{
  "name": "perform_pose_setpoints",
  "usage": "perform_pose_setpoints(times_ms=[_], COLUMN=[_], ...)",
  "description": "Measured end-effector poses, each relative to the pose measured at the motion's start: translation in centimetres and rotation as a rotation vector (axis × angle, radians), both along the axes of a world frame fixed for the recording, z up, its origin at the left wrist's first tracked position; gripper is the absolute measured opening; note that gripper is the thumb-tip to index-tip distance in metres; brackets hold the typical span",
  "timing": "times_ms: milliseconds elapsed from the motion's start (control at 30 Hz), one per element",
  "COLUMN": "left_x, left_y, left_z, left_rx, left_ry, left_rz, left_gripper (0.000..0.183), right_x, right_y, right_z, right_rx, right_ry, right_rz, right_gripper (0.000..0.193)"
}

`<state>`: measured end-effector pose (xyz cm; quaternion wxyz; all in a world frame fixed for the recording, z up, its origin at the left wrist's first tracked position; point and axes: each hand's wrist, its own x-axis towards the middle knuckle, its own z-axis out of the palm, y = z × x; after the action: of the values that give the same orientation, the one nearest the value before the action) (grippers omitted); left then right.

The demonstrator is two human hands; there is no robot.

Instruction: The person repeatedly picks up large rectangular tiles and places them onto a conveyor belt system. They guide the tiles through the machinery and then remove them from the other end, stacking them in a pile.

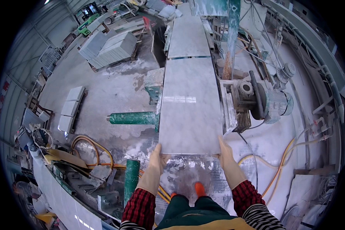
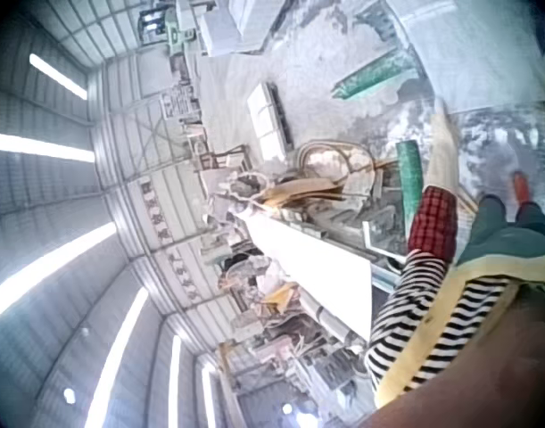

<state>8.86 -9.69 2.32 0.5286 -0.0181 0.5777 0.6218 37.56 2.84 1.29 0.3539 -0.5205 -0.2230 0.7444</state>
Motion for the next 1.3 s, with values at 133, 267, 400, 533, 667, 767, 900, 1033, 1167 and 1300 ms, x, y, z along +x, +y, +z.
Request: perform_pose_setpoints(times_ms=[133, 267, 400, 533, 667, 767, 900, 1033, 1167, 1300], left_x=[1.1, 0.5, 0.5, 0.2, 0.0, -0.4, -1.3, -1.8, -2.4, -2.6], left_y=[-0.5, 0.0, 0.4, 0.9, 0.5, 0.3, 0.2, 0.9, 1.0, 1.7], left_z=[3.3, 2.2, 1.4, 0.1, 0.9, 0.4, -1.2, -0.4, -1.5, -1.5], left_rx=[-0.187, -0.133, -0.047, -0.113, 0.018, 0.030, 0.073, 0.151, 0.076, 0.113], left_ry=[-0.084, -0.081, -0.080, -0.173, -0.165, -0.227, -0.245, -0.209, -0.148, -0.140], left_rz=[-0.132, -0.182, -0.150, -0.158, -0.210, -0.213, -0.208, -0.202, -0.194, -0.154], left_gripper=[0.059, 0.060, 0.055, 0.046, 0.042, 0.039, 0.038, 0.038, 0.038, 0.036], right_x=[-0.3, -0.5, -1.1, -0.8, 0.0, 0.1, -1.7, -3.3, -3.6, -3.6], right_y=[-1.8, -1.3, -1.0, -0.8, -0.7, -0.5, -0.3, 0.1, 0.7, 1.2], right_z=[-0.1, -0.1, 0.6, 0.8, -0.3, -0.6, 1.7, 4.0, 5.0, 3.6], right_rx=[-0.039, -0.053, -0.092, -0.101, -0.093, -0.079, -0.080, -0.089, -0.022, -0.041], right_ry=[-0.092, -0.134, -0.157, -0.160, -0.146, -0.132, -0.152, -0.207, -0.118, -0.144], right_rz=[0.022, 0.060, -0.010, -0.066, -0.077, -0.047, -0.039, -0.024, 0.071, 0.044], right_gripper=[0.064, 0.058, 0.056, 0.050, 0.043, 0.041, 0.041, 0.043, 0.045, 0.046])
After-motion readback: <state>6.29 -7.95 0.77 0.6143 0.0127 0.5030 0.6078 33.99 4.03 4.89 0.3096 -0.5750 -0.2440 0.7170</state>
